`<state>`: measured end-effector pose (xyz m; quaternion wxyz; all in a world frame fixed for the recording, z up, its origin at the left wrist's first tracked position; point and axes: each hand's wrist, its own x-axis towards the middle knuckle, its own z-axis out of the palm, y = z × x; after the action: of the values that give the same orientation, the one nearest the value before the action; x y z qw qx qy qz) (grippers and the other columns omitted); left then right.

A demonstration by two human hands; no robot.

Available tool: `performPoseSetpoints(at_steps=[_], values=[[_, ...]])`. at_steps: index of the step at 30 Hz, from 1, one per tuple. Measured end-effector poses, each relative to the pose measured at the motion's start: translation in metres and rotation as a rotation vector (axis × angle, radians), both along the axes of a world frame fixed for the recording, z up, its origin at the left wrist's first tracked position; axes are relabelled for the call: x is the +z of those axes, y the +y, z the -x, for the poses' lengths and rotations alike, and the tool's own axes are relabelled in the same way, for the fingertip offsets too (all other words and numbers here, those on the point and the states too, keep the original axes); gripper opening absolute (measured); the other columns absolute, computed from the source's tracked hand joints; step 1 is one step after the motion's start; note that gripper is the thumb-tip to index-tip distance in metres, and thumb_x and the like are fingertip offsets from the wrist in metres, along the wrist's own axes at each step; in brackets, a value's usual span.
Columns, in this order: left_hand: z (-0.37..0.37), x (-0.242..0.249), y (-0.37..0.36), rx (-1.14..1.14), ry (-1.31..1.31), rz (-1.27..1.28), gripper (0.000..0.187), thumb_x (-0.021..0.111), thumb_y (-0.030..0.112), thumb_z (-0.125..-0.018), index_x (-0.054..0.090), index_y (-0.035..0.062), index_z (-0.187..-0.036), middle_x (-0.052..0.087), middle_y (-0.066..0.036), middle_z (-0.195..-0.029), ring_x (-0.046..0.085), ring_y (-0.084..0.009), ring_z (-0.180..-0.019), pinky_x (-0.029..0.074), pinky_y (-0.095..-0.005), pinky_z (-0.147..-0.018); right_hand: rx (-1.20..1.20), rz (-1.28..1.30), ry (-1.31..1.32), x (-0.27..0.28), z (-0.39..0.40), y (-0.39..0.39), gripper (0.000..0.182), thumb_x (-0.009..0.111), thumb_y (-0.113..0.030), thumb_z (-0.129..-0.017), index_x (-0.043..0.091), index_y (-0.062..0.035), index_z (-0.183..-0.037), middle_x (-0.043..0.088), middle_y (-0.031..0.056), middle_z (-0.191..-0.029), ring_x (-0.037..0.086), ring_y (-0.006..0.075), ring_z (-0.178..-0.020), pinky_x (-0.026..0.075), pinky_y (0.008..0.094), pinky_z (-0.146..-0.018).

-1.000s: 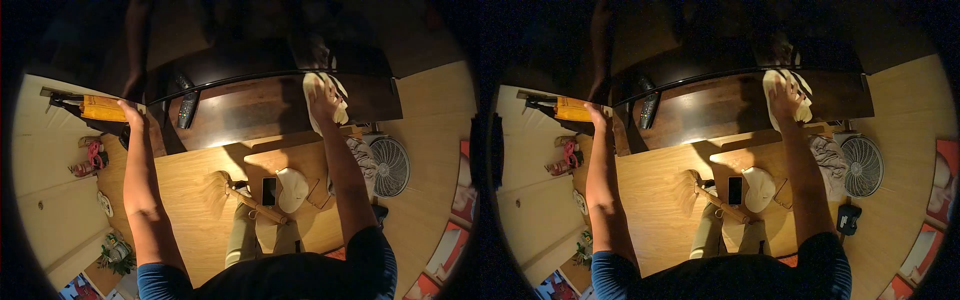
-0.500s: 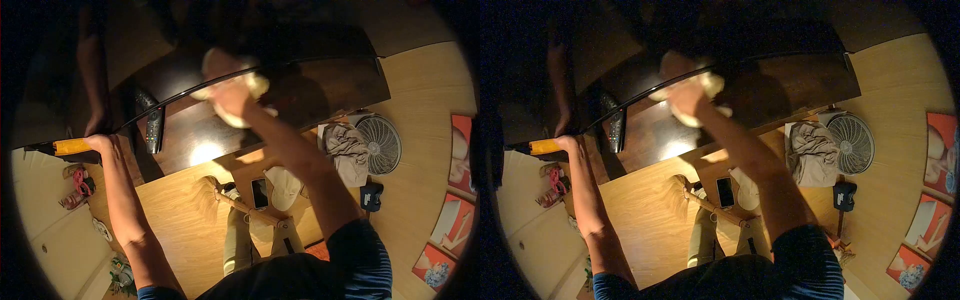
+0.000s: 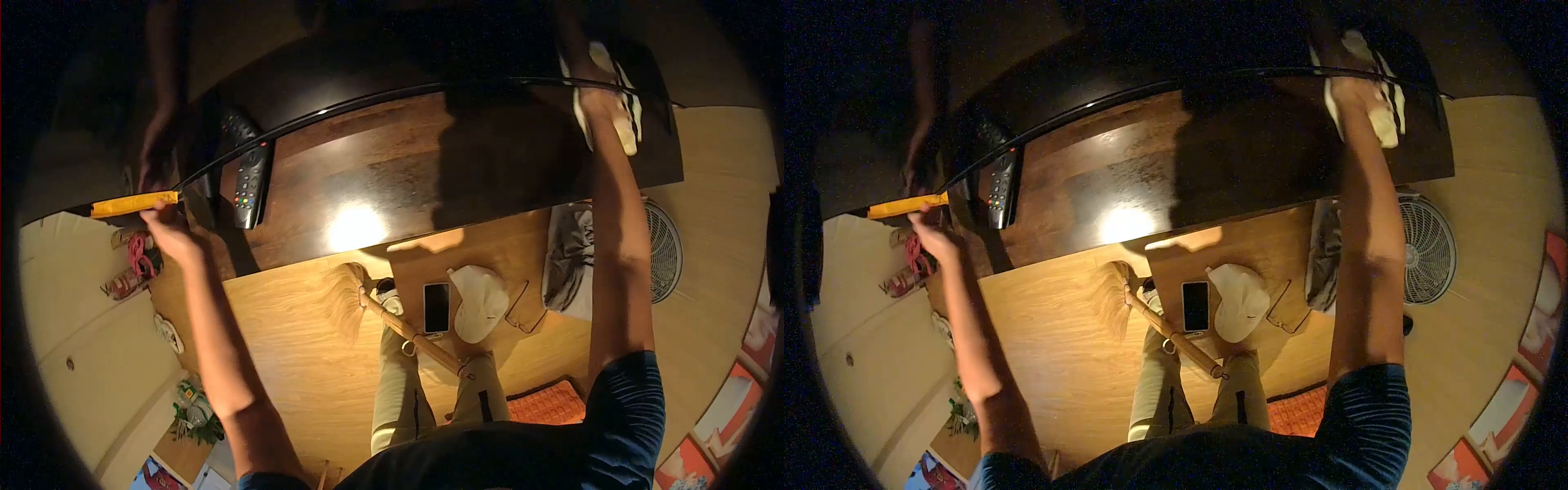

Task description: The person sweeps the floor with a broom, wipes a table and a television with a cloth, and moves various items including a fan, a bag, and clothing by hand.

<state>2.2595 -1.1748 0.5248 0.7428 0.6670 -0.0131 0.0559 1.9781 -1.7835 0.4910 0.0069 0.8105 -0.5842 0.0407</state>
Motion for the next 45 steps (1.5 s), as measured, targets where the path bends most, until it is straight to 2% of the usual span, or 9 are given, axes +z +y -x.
performPoseSetpoints(at_steps=[3, 5, 7, 8, 14, 20, 29, 37, 45], values=[[0.088, -0.027, -0.023, 0.068, -0.182, -0.657, 0.048, 0.051, 0.016, -0.081, 0.033, -0.0035, -0.121, 0.046, -0.01, -0.104, 0.043, -0.0191, -0.098, 0.033, -0.031, -0.088, 0.442, 0.011, 0.427, -0.087, -0.082, -0.001, 0.056, 0.037, -0.044, -0.079, 0.034, -0.0073, -0.122, 0.035, 0.0147, -0.125, 0.034, 0.0294, -0.114, 0.016, 0.05, -0.095], [0.11, -0.019, -0.043, -0.108, -0.397, -1.029, 0.058, 0.059, 0.022, -0.075, 0.033, -0.0033, -0.12, 0.045, -0.017, -0.108, 0.043, -0.027, -0.1, 0.033, -0.0341, -0.087, 0.752, 0.593, 0.155, -0.024, -0.101, 0.125, 0.045, 0.042, -0.038, -0.079, 0.047, -0.0035, -0.106, 0.051, 0.0126, -0.099, 0.046, 0.0258, -0.094, 0.033, 0.0375, -0.085], [0.106, -0.01, -0.06, -0.099, -0.439, -1.272, 0.064, 0.061, 0.028, -0.073, 0.032, -0.0036, -0.121, 0.046, -0.02, -0.104, 0.044, -0.0326, -0.094, 0.035, -0.0363, -0.082, 0.763, -0.212, -0.215, -0.011, -0.146, 0.196, 0.043, 0.044, -0.037, -0.079, 0.049, -0.0053, -0.107, 0.048, 0.0135, -0.108, 0.044, 0.0279, -0.098, 0.034, 0.0443, -0.083], [0.1, -0.007, -0.064, -0.1, -0.459, -1.33, 0.065, 0.061, 0.029, -0.073, 0.031, -0.0031, -0.121, 0.048, -0.02, -0.101, 0.045, -0.0334, -0.091, 0.037, -0.0362, -0.079, 0.79, 0.097, -0.154, -0.003, -0.166, 0.237, 0.043, 0.047, -0.031, -0.079, 0.044, -0.0019, -0.111, 0.048, 0.0153, -0.108, 0.044, 0.0285, -0.099, 0.035, 0.0433, -0.082], [0.113, 0.01, -0.02, -0.281, -0.145, -1.146, 0.061, 0.052, 0.025, -0.079, 0.024, -0.0058, -0.123, 0.039, -0.023, -0.117, 0.038, -0.0357, -0.106, 0.03, -0.0367, -0.089, 1.204, -0.632, -0.501, 0.004, -0.215, 0.396, 0.03, 0.046, -0.022, -0.076, 0.054, -0.0057, -0.099, 0.055, 0.0159, -0.092, 0.051, 0.0329, -0.09, 0.034, 0.039, -0.084], [0.198, 0.057, 0.037, -0.36, -0.005, -0.993, 0.06, 0.047, 0.014, -0.081, 0.014, -0.0041, -0.127, 0.019, -0.022, -0.131, 0.02, -0.0289, -0.122, 0.016, -0.0337, -0.098, 1.612, -0.157, -0.336, 0.023, -0.15, 0.427, 0.036, 0.04, -0.031, -0.079, 0.047, -0.0176, -0.113, 0.035, 0.0057, -0.126, 0.031, 0.0223, -0.117, 0.014, 0.0539, -0.096], [0.221, 0.04, -0.112, -0.373, -0.131, -0.995, 0.061, 0.044, 0.023, -0.084, 0.01, 0.003, -0.13, 0.021, -0.022, -0.131, 0.02, -0.0311, -0.121, 0.016, -0.035, -0.098, 0.97, -0.172, -0.565, 0.004, -0.129, 0.217, 0.027, 0.051, -0.026, -0.07, 0.059, -0.0008, -0.077, 0.057, 0.0188, -0.081, 0.053, 0.0321, -0.081, 0.039, 0.0398, -0.077], [0.25, -0.002, -0.223, -0.344, -0.338, -1.041, 0.062, 0.045, 0.026, -0.084, 0.01, 0.008, -0.131, 0.042, -0.019, -0.106, 0.041, -0.0288, -0.096, 0.029, -0.034, -0.086, 0.414, -0.086, -0.456, -0.007, 0.037, -0.055, 0.05, 0.027, -0.04, -0.085, 0.042, -0.0054, -0.118, 0.04, 0.0131, -0.122, 0.038, 0.0277, -0.112, 0.026, 0.0383, -0.093], [0.266, -0.01, -0.26, -0.339, -0.245, -1.11, 0.064, 0.047, 0.023, -0.083, 0.007, 0.0114, -0.132, 0.042, -0.017, -0.091, 0.043, -0.0251, -0.078, 0.036, -0.0332, -0.071, 0.469, 0.47, -0.069, -0.01, 0.225, -0.113, 0.037, 0.036, -0.032, -0.082, 0.048, -0.0144, -0.112, 0.051, 0.0119, -0.106, 0.047, 0.0266, -0.1, 0.033, 0.0419, -0.085]])
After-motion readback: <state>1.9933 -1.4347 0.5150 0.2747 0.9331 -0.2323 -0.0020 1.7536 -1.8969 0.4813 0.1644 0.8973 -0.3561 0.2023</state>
